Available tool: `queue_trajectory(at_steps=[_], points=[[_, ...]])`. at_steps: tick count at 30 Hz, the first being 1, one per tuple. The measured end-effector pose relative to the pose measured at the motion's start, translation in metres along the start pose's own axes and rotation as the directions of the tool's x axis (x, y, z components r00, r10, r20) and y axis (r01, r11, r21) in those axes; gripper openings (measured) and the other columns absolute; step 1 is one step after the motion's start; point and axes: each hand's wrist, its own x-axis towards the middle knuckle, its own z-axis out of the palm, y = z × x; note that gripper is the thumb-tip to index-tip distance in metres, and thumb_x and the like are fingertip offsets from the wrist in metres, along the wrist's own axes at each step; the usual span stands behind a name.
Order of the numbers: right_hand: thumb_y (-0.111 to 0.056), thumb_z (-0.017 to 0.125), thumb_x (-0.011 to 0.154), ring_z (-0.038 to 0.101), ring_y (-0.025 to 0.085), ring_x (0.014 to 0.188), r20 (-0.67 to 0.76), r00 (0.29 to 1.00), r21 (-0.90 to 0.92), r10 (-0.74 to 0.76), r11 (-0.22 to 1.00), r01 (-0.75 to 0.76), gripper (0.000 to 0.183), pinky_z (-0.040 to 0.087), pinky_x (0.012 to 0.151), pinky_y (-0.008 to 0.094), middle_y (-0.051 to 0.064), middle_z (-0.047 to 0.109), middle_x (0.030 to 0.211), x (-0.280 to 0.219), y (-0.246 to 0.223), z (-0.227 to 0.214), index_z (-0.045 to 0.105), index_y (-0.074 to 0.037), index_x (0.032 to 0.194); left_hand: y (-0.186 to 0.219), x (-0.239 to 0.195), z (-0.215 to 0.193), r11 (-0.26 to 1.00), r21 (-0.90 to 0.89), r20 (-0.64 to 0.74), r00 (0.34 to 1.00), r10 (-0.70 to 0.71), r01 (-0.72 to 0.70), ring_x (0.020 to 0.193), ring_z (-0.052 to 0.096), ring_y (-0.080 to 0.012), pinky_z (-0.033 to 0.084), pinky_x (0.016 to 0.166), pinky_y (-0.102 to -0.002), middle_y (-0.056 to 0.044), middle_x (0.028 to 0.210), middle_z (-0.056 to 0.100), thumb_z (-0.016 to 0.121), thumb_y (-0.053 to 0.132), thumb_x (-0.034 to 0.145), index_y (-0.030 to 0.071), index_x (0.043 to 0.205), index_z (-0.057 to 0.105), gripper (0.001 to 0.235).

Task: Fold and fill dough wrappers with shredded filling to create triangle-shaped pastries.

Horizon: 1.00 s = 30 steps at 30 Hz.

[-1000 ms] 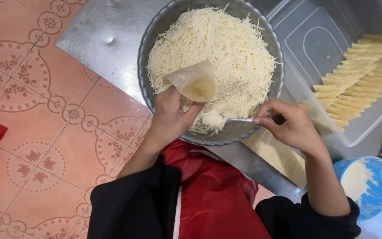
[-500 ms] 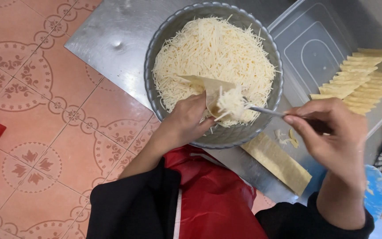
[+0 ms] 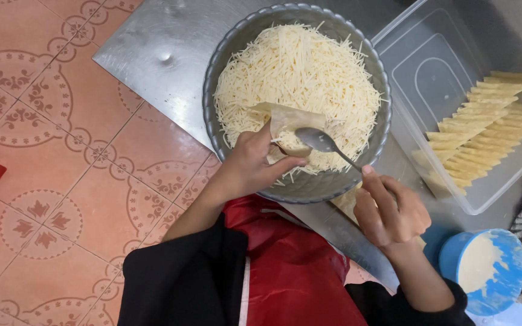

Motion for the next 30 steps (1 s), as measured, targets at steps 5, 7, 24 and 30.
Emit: queue_trajectory(at_steps=[5,7,24,30], points=[[0.012,0.074,0.095,0.075,0.027,0.089,0.020,0.959,0.125,0.282,0.951,-0.282,0.018,0.057,0.073,0.034,0.014,0.078,0.110,-0.044,0.009,0.014,0.064,-0.001,0.103,-0.005,-0.002,0.002,0.998,-0.010,-0.057,0.996,-0.069,0.069,0.102,0.079,-0.0306,0.063,0.089,-0.039,-0.018,0.112,0.075,0.079,0.026,0.096,0.001,0.138,0.050,0.057],[0.011,0.074,0.100,0.076,0.025,0.095,0.142,0.908,0.144,0.395,0.899,-0.413,0.016,0.058,0.079,0.033,0.009,0.077,0.114,-0.031,0.009,0.010,0.067,-0.002,0.108,-0.001,-0.001,0.003,0.999,-0.014,-0.103,0.994,-0.036,0.035,0.104,0.078,-0.0313,0.063,0.088,-0.039,-0.018,0.113,0.075,0.078,0.023,0.096,0.001,0.136,0.053,0.052],[-0.023,0.064,0.110,0.062,0.023,0.129,0.588,0.524,0.805,0.616,-0.508,-0.306,0.046,0.051,0.112,0.038,0.015,0.064,0.138,-0.040,-0.057,0.037,0.054,0.009,0.143,0.066,-0.003,0.004,0.993,-0.054,0.127,0.987,-0.096,0.104,0.089,0.081,-0.0174,0.067,0.079,-0.032,-0.004,0.102,0.079,0.081,0.018,0.090,0.007,0.136,0.064,0.051],[-0.025,0.063,0.108,0.070,0.026,0.111,0.644,0.583,0.727,0.495,-0.634,-0.266,0.047,0.059,0.093,0.040,0.018,0.069,0.128,-0.046,-0.049,0.034,0.055,0.007,0.142,0.091,0.009,-0.014,0.956,0.285,-0.162,0.980,0.119,-0.069,0.098,0.062,-0.0235,0.055,0.081,-0.036,-0.006,0.102,0.071,0.087,0.018,0.085,0.010,0.116,0.076,0.034]])
